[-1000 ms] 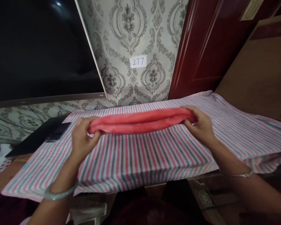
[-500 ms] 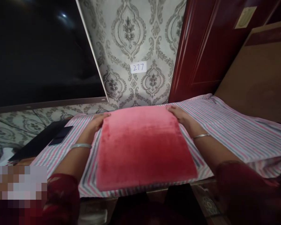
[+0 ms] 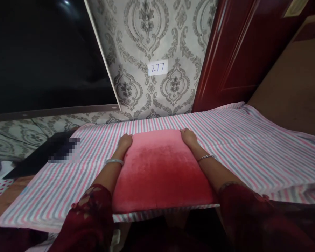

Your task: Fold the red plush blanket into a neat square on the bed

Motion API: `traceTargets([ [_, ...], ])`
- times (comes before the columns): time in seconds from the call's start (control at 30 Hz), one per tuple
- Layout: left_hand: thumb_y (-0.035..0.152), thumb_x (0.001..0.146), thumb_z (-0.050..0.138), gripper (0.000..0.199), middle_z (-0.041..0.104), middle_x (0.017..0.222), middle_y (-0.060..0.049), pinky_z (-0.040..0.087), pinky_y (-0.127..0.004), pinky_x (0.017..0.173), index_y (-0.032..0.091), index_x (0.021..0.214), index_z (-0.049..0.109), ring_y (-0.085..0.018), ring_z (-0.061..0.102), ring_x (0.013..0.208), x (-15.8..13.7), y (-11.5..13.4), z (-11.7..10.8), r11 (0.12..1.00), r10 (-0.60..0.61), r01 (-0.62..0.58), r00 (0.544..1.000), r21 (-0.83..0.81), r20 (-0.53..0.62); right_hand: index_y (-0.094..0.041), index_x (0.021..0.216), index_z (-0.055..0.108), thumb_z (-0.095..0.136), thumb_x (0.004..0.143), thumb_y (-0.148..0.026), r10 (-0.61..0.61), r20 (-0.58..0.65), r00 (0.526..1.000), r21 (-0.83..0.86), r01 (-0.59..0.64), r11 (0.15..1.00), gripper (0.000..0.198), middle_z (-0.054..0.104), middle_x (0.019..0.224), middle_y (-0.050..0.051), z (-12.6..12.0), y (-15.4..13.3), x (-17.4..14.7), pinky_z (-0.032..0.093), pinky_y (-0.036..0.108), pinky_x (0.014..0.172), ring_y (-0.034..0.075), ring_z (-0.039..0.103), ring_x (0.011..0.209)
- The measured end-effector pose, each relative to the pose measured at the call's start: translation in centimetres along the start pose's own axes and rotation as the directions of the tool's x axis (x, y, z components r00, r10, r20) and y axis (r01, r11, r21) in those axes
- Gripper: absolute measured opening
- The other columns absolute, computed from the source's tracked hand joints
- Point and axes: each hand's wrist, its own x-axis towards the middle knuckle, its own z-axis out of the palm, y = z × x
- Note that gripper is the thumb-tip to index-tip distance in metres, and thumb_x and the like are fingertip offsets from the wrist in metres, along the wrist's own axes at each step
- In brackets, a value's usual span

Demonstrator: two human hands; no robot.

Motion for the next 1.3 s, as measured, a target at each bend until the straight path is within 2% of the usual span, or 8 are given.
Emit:
traceTargets([
  [0.23, 0.033, 0.103, 0.027, 0.047, 0.069, 0.122, -0.026, 0.049, -0.045, 0.091, 0.01, 0.126, 0.06, -0.035, 0.066, 0.115, -1.1, -1.3, 1.6, 0.996, -0.045, 0.05, 0.996, 0.074, -0.071, -0.009, 0.13, 0.062, 0.029, 0.106, -0.035, 0.006, -0.086, 0.996, -0.131, -0.018, 0.991, 0.049, 0.066, 0.125, 0.024, 0.6, 1.2, -0.4, 0.045, 0.041, 0.096, 0.033, 0.062, 0.119],
  [0.43, 0.034, 0.102, 0.031, 0.046, 0.069, 0.121, -0.028, 0.05, -0.047, 0.087, 0.008, 0.123, 0.062, -0.037, 0.068, 0.111, -0.9, -1.1, 1.5, 0.993, -0.048, 0.051, 0.998, 0.106, -0.029, -0.009, 0.13, 0.063, 0.027, 0.107, -0.035, -0.026, -0.075, 0.997, -0.179, 0.012, 0.984, 0.05, 0.066, 0.125, 0.024, 0.6, 1.1, -0.5, 0.046, 0.041, 0.095, 0.033, 0.063, 0.117],
  [0.7, 0.041, 0.1, 0.037, 0.055, 0.062, 0.135, -0.029, 0.046, -0.045, 0.1, 0.002, 0.134, 0.057, -0.037, 0.058, 0.128, -1.1, 0.6, -1.7, 0.99, 0.053, -0.056, 0.998, 0.128, 0.032, -0.012, 0.148, 0.048, 0.036, 0.105, -0.035, -0.216, -0.02, 0.976, -0.272, 0.202, 0.941, 0.051, 0.051, 0.148, 0.022, -2.1, -1.6, -2.3, 0.039, 0.05, 0.108, 0.035, 0.049, 0.134],
  [0.77, 0.043, 0.101, 0.037, 0.058, 0.052, 0.149, -0.024, 0.039, -0.046, 0.111, 0.008, 0.145, 0.048, -0.034, 0.048, 0.14, -2.8, 2.1, -1.6, 0.961, 0.233, -0.234, 0.972, 0.144, 0.024, -0.021, 0.154, 0.041, 0.037, 0.104, -0.036, -0.427, -0.007, 0.904, -0.354, 0.397, 0.847, 0.052, 0.039, 0.159, 0.016, -1.8, -3.2, -3.7, 0.029, 0.058, 0.115, 0.035, 0.036, 0.144],
  [0.83, 0.042, 0.101, 0.036, 0.057, 0.044, 0.158, -0.018, 0.029, -0.049, 0.119, 0.014, 0.151, 0.044, -0.032, 0.037, 0.148, -4.9, 3.4, -0.6, 0.851, 0.486, -0.49, 0.871, 0.187, 0.072, -0.025, 0.154, 0.042, 0.035, 0.105, -0.036, -0.588, 0.078, 0.805, -0.413, 0.563, 0.716, 0.05, 0.035, 0.162, 0.011, -0.7, -4.4, -5.2, 0.022, 0.062, 0.118, 0.033, 0.029, 0.148],
  [0.9, 0.044, 0.102, 0.036, 0.058, 0.039, 0.161, -0.017, 0.023, -0.058, 0.121, 0.016, 0.152, 0.044, -0.035, 0.03, 0.151, -6.9, 4.1, 1.1, 0.736, 0.613, -0.628, 0.777, 0.254, 0.147, -0.026, 0.153, 0.045, 0.034, 0.106, -0.036, -0.616, 0.168, 0.77, -0.427, 0.62, 0.658, 0.049, 0.037, 0.162, 0.009, 1.0, -4.7, -6.3, 0.022, 0.064, 0.117, 0.033, 0.03, 0.148],
  [1.07, 0.047, 0.103, 0.032, 0.062, 0.036, 0.163, -0.016, 0.021, -0.064, 0.12, 0.017, 0.157, 0.036, -0.038, 0.029, 0.151, -8.4, 3.4, 4.1, 0.681, 0.59, -0.63, 0.774, 0.373, 0.229, -0.023, 0.154, 0.043, 0.032, 0.106, -0.037, -0.607, 0.205, 0.768, -0.441, 0.626, 0.643, 0.051, 0.043, 0.158, 0.01, 3.9, -3.0, -6.4, 0.025, 0.061, 0.115, 0.033, 0.036, 0.144],
  [1.3, 0.048, 0.103, 0.03, 0.062, 0.037, 0.162, -0.016, 0.025, -0.064, 0.119, 0.015, 0.156, 0.037, -0.038, 0.03, 0.15, -7.6, 3.0, 4.5, 0.669, 0.591, -0.644, 0.764, 0.372, 0.259, -0.023, 0.15, 0.048, 0.031, 0.105, -0.036, -0.632, 0.185, 0.753, -0.439, 0.638, 0.632, 0.05, 0.05, 0.152, 0.01, 4.3, -2.5, -5.9, 0.029, 0.059, 0.112, 0.034, 0.042, 0.138],
])
